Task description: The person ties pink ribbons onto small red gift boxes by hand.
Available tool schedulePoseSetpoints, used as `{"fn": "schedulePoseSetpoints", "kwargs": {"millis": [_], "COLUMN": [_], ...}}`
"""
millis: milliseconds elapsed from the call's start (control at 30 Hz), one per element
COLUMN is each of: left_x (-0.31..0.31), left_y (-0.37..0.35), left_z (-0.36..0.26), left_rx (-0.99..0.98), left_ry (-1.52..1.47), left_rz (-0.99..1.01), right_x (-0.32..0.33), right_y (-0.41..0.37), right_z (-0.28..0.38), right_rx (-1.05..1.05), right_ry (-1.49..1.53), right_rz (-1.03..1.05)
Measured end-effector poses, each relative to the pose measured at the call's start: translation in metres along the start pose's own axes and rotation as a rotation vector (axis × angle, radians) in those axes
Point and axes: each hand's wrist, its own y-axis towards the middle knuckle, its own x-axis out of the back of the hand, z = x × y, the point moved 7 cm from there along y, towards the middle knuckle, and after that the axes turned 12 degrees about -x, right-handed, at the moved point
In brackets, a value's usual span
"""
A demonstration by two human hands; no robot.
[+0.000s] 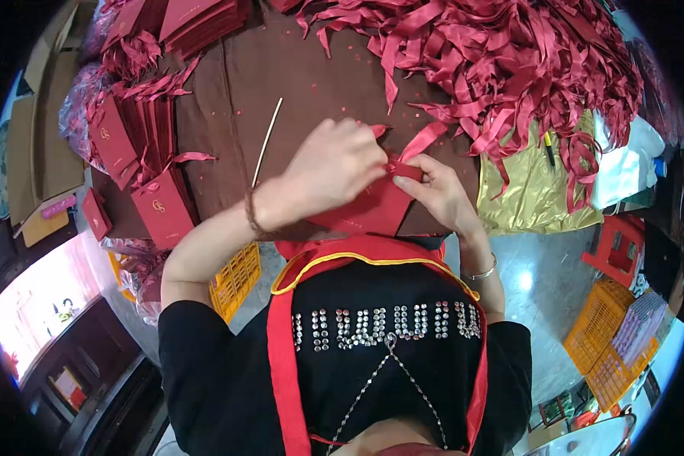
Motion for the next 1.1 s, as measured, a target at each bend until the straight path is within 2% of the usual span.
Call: {"fn": "schedulePoseSetpoints", "kwargs": {"millis": [100, 233, 333, 500, 667, 733, 833, 1000, 1100], "left_x": [-0.011, -0.012, -0.008, -0.017, -0.017, -0.018, -0.020, -0.015, -0.014], "left_y": [-0.008, -0.010, -0.012, -0.021, -0.016, -0.012, -0.007, -0.009, -0.015], "left_z": [-0.016, -0.019, -0.027, -0.033, -0.033, -0.033, -0.028, -0.020, -0.019], "left_rx": [0.055, 0.109, 0.050, -0.030, -0.059, -0.058, -0.009, 0.049, 0.027], "left_ry": [0.154, 0.214, 0.348, 0.509, 0.505, 0.484, 0.505, 0.328, 0.334], "left_rz": [-0.145, -0.192, -0.223, -0.172, -0.145, -0.135, -0.143, -0.210, -0.183], "right_x": [-0.002, -0.004, -0.006, -0.006, -0.004, -0.004, -0.005, -0.005, -0.005], "right_y": [0.000, -0.005, -0.007, -0.003, -0.002, -0.003, -0.004, -0.004, -0.002], "right_z": [0.003, 0.018, 0.023, 0.011, 0.014, 0.018, 0.018, 0.020, 0.017], "right_rx": [0.022, 0.077, 0.158, 0.115, 0.054, 0.029, 0.091, 0.061, 0.029], "right_ry": [-0.064, -0.153, -0.162, -0.114, -0.090, -0.195, -0.158, -0.177, -0.169], "right_rz": [0.013, 0.001, -0.011, -0.026, -0.042, -0.070, -0.071, -0.058, -0.038]}}
